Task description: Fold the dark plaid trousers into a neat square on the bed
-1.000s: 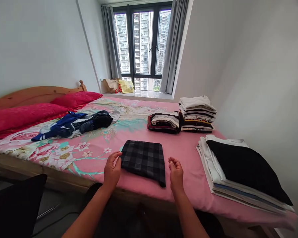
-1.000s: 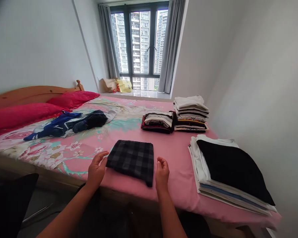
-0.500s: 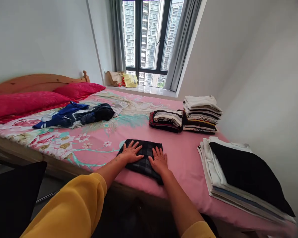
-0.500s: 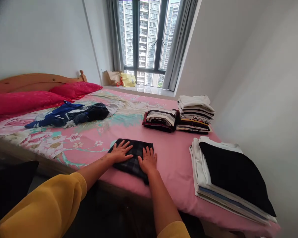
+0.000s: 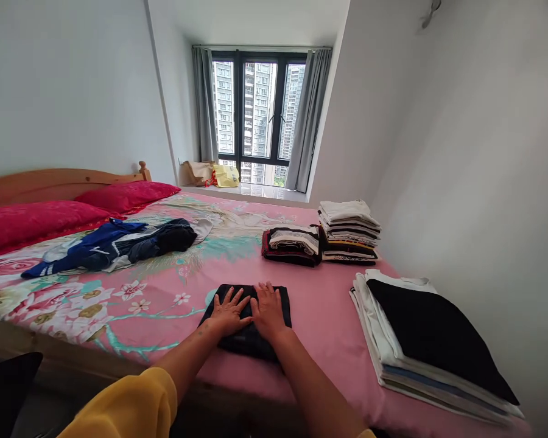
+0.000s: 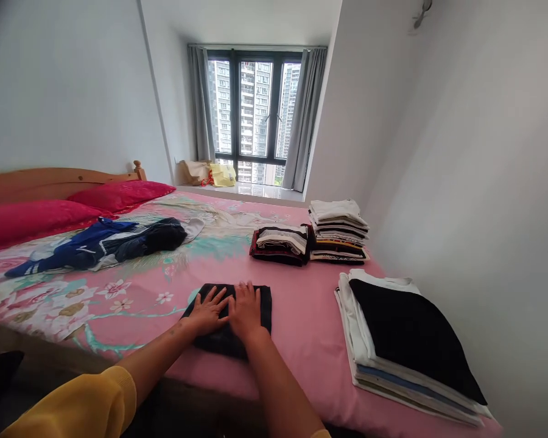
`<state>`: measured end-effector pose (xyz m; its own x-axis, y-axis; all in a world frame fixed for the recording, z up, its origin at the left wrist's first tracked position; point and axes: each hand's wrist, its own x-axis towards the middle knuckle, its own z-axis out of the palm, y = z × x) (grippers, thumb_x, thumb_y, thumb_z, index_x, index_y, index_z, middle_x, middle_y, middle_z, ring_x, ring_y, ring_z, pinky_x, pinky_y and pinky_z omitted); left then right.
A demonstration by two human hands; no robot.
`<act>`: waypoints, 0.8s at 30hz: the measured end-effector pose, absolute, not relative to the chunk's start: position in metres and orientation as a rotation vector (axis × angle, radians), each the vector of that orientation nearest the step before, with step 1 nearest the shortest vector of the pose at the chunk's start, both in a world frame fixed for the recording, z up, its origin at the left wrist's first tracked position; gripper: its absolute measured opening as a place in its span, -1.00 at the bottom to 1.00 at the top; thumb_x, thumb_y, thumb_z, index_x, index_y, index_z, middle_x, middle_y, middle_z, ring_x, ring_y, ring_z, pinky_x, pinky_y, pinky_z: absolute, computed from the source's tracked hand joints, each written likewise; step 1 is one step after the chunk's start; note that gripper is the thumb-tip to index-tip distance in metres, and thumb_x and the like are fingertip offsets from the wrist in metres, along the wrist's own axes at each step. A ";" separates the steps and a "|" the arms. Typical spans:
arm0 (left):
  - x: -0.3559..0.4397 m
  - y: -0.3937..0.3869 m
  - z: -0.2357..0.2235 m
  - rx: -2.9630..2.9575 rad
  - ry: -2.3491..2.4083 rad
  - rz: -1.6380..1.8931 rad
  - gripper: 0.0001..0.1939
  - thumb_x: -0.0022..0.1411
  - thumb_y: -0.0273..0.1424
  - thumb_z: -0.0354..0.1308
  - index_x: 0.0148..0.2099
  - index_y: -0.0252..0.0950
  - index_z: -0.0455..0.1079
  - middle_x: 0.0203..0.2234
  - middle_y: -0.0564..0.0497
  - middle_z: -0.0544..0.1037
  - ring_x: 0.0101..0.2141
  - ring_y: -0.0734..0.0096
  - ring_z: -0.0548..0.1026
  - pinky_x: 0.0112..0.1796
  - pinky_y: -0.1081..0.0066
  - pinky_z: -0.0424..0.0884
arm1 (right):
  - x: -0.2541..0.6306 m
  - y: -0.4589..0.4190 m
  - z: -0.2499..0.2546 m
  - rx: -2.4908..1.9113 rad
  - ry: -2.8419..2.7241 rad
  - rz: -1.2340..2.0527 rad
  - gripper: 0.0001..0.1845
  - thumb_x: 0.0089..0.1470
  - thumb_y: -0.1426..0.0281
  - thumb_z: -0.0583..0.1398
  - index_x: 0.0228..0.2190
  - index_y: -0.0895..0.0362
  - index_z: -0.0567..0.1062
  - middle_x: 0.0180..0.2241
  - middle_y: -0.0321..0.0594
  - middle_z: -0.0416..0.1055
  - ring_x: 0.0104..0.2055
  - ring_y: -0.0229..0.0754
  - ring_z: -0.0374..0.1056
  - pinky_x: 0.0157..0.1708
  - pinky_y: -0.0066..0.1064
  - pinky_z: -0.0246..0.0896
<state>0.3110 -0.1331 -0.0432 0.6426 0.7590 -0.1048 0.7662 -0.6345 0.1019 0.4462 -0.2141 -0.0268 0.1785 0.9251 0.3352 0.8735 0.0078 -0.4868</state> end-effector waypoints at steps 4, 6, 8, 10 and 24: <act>0.309 -0.136 -0.040 2.729 1.243 0.000 -0.32 0.19 -0.05 -0.11 0.31 -0.12 -0.04 0.30 -0.02 -0.15 0.26 -0.12 -0.29 0.04 -0.32 -0.39 | 0.442 -0.192 -0.030 -1.895 -1.914 0.229 -0.45 0.22 0.18 -0.18 0.18 0.06 0.12 0.24 -0.22 0.01 0.31 -0.14 -0.29 0.23 -0.01 -0.57; 0.308 -0.136 -0.039 2.708 1.257 0.006 -0.27 0.14 0.02 -0.08 0.31 -0.10 -0.03 0.30 -0.02 -0.13 0.26 -0.12 -0.29 0.04 -0.32 -0.43 | 0.462 -0.191 -0.043 -2.101 -1.843 0.287 -0.38 0.20 0.10 -0.15 0.20 0.10 0.07 0.28 -0.16 -0.11 0.32 -0.11 -0.32 0.22 0.03 -0.61; 0.307 -0.136 -0.038 2.682 1.268 -0.014 -0.22 0.09 0.08 -0.06 0.30 -0.09 -0.02 0.30 0.00 -0.14 0.26 -0.10 -0.32 0.04 -0.31 -0.48 | 0.489 -0.198 -0.057 -2.283 -1.713 0.283 -0.32 0.18 0.06 -0.16 0.23 0.11 -0.01 0.29 -0.12 -0.22 0.32 -0.08 -0.36 0.20 0.08 -0.60; 0.306 -0.137 -0.038 2.663 1.271 -0.021 -0.20 0.08 0.10 -0.08 0.31 -0.08 -0.05 0.30 0.03 -0.17 0.26 -0.06 -0.35 0.05 -0.29 -0.50 | 0.514 -0.212 -0.069 -2.407 -1.586 0.299 -0.31 0.17 0.05 -0.16 0.24 0.11 -0.05 0.29 -0.09 -0.23 0.32 -0.03 -0.32 0.18 0.13 -0.52; 0.264 -0.149 -0.041 2.423 1.495 0.749 -0.44 0.20 -0.07 -0.14 0.16 -0.18 0.28 0.20 -0.01 0.19 0.24 0.22 -0.01 0.18 0.08 -0.08 | 0.517 -0.302 -0.106 -2.432 -1.515 -0.031 -0.44 0.13 0.25 -0.13 0.12 0.09 0.27 0.19 -0.16 0.09 0.24 0.00 -0.01 0.17 0.02 -0.10</act>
